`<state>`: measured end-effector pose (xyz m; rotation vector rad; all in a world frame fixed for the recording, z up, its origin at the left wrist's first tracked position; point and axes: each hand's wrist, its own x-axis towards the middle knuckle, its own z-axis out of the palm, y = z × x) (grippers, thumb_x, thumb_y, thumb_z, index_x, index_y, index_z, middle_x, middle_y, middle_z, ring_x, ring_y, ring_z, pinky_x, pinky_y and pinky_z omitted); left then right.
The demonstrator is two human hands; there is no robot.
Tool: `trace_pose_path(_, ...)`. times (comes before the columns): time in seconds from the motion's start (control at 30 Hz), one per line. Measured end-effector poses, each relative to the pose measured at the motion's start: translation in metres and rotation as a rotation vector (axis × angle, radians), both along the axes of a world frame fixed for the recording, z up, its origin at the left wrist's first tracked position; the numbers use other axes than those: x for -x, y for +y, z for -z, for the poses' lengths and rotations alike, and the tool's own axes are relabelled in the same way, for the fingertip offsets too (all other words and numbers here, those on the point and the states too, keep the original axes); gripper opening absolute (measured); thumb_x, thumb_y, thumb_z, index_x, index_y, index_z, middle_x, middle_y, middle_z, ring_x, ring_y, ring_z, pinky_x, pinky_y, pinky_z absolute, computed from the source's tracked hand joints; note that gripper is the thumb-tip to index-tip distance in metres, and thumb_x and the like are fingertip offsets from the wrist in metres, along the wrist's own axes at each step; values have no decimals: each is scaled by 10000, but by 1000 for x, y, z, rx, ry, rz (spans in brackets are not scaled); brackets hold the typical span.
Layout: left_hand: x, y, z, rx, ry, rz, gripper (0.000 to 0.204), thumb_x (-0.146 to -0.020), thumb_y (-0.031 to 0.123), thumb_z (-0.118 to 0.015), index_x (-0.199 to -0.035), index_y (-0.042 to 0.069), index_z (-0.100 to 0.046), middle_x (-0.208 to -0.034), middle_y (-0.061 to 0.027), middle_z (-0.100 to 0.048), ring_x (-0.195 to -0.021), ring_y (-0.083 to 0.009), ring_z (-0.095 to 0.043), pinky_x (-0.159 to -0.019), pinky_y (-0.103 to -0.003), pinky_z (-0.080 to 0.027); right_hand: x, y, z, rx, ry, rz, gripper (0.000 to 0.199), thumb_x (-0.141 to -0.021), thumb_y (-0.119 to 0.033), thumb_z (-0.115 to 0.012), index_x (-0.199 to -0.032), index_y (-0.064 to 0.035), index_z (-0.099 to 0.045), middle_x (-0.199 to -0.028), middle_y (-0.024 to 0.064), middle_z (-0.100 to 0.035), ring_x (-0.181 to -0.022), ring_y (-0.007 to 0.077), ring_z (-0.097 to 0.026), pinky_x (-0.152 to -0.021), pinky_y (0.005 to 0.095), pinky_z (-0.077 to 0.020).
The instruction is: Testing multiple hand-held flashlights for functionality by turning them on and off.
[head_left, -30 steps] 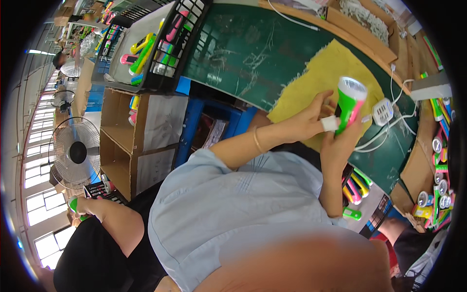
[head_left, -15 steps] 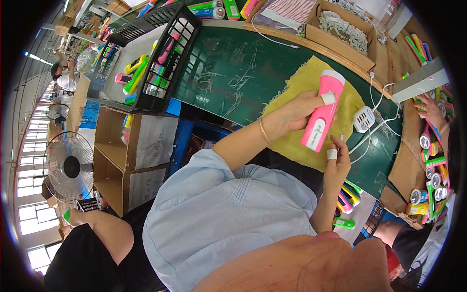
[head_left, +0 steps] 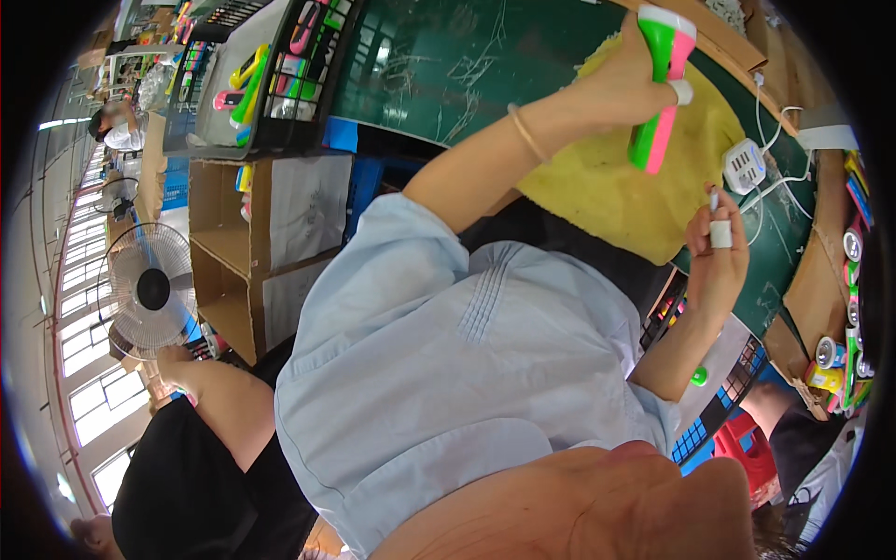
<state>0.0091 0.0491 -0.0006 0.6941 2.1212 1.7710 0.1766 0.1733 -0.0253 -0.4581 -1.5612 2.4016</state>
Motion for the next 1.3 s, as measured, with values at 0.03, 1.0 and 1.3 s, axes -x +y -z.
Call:
trace_pose_path(0.03,4,-1,-2,37,179,-125,552,-749,165,-628,-1152,-72,-335,-1041,-224,-463,-855,-318,-544,-733,-391,-466,1,4,1,51,38,-17,313,-906,-161,-463,-1108,77,-469,-698,3,-403,-594,65,-328,-522,183,-265)
trace_pose_path(1.0,-36,-31,5,-691,-369,206,369,-873,343,-518,-1020,8,-469,-818,-131,-599,-676,-199,-607,-586,-314,-510,10,-35,-26,-1148,294,-337,352,-614,9,-655,-959,-49,-615,-769,82,-454,-682,225,-475,-586,291,-392)
trace_pose_path(1.3,-68,-46,13,-636,38,471,492,-810,356,-587,-1132,17,-436,-939,-113,-563,-824,-213,-557,-736,-342,-469,-18,-40,10,-1126,223,-154,861,-464,-111,-836,-1211,-20,-416,-862,85,-481,-765,184,-498,-667,305,-421)
